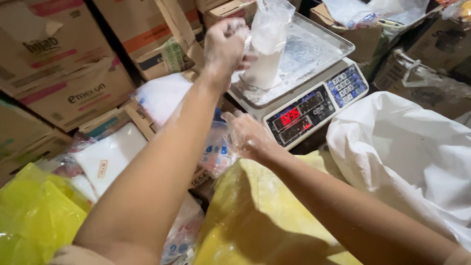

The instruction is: The person scoops white powder from a large sack into small plastic bags using a blue scoop, places each bag on a digital scale to measure weight, and ties the bags shut. The process is repeated multiple times in a cluttered storage area with stacked cardboard boxes.

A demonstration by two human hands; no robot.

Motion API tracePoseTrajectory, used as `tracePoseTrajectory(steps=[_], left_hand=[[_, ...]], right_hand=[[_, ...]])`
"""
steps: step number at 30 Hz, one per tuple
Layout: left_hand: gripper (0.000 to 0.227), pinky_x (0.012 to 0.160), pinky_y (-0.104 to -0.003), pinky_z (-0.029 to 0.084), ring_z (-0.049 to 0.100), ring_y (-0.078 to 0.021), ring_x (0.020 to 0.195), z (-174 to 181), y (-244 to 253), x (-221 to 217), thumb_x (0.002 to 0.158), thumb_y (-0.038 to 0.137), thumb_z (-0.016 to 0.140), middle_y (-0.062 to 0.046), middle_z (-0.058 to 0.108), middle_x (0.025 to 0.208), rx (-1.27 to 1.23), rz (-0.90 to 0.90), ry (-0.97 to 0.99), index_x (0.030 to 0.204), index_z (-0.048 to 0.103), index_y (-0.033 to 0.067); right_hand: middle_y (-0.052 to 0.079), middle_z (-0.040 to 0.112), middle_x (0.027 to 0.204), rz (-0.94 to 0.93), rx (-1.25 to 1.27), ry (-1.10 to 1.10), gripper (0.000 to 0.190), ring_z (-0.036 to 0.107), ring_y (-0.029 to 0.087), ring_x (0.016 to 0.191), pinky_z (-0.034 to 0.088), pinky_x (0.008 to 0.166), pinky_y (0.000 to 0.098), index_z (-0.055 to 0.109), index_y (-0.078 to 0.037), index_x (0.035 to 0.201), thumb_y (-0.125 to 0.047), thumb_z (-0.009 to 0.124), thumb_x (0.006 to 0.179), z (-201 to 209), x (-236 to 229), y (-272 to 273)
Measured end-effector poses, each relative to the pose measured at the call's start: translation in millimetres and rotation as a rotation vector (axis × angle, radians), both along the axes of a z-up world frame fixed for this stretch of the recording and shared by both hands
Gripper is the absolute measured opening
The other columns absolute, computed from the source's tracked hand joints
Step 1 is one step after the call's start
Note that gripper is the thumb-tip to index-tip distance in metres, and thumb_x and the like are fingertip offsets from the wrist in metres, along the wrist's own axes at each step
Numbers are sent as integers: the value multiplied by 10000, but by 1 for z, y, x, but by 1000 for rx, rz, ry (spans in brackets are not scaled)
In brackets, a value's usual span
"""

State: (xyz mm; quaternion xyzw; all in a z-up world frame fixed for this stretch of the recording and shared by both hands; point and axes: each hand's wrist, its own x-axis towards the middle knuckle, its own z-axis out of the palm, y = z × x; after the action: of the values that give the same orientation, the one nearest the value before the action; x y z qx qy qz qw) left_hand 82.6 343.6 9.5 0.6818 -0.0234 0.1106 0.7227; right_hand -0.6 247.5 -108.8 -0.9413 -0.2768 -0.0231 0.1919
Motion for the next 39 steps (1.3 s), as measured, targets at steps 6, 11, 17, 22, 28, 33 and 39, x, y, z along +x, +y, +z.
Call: tracePoseTrajectory(steps=[6,11,17,22,28,33,39], left_hand=[[244,443,-276,559,753,-209,619,-30,11,-26,928,107,620,-118,746,976,-21,-86,168,1156,655,26],[241,472,-264,575,760,-185,635,-36,14,-27,933,113,596,-67,741,969,20,-134,186,1155,652,39],[246,473,-267,550,721,-172,605,-48,-17,-27,904,86,625,-70,757,936,30,-266,144,1129,698,21],[205,496,-259,551,684,-117,600,-53,-79,-31,878,114,693,-57,752,847,169,-384,15,1053,745,22],[317,464,-310,511,646,-137,507,-33,-158,-38,953,312,651,-94,732,748,337,-511,3,953,764,16],[451,454,-305,567,697,-139,470,-26,-225,-37,960,431,541,-59,773,760,358,-562,16,838,781,69],[165,699,-368,597,756,-283,736,-85,-297,-43,673,151,672,-150,792,825,611,-490,-525,756,802,91]], right_hand=[[237,621,1115,-134,18,68,646,653,432,996,553,795,532,512,-99,1372,-94,720,761,-24,-1,13],[307,598,1140,-190,89,33,302,647,469,1005,554,878,511,627,2,1131,-94,676,848,-34,7,-10],[303,691,1019,-288,208,56,249,664,445,1021,530,892,502,690,-11,1048,-123,658,828,-5,8,-68],[232,730,995,-363,140,215,226,689,394,975,532,878,473,767,-98,1037,-165,697,833,33,-9,-125],[128,778,919,-332,79,263,328,712,264,882,545,808,391,775,-80,1074,-98,719,752,82,-33,-235],[89,770,954,-706,-88,312,399,674,212,819,533,730,358,739,-98,1212,-162,786,821,124,-73,-358],[84,769,994,-987,-249,609,349,725,247,827,572,732,399,772,-136,1250,-126,648,925,49,-60,-455]])
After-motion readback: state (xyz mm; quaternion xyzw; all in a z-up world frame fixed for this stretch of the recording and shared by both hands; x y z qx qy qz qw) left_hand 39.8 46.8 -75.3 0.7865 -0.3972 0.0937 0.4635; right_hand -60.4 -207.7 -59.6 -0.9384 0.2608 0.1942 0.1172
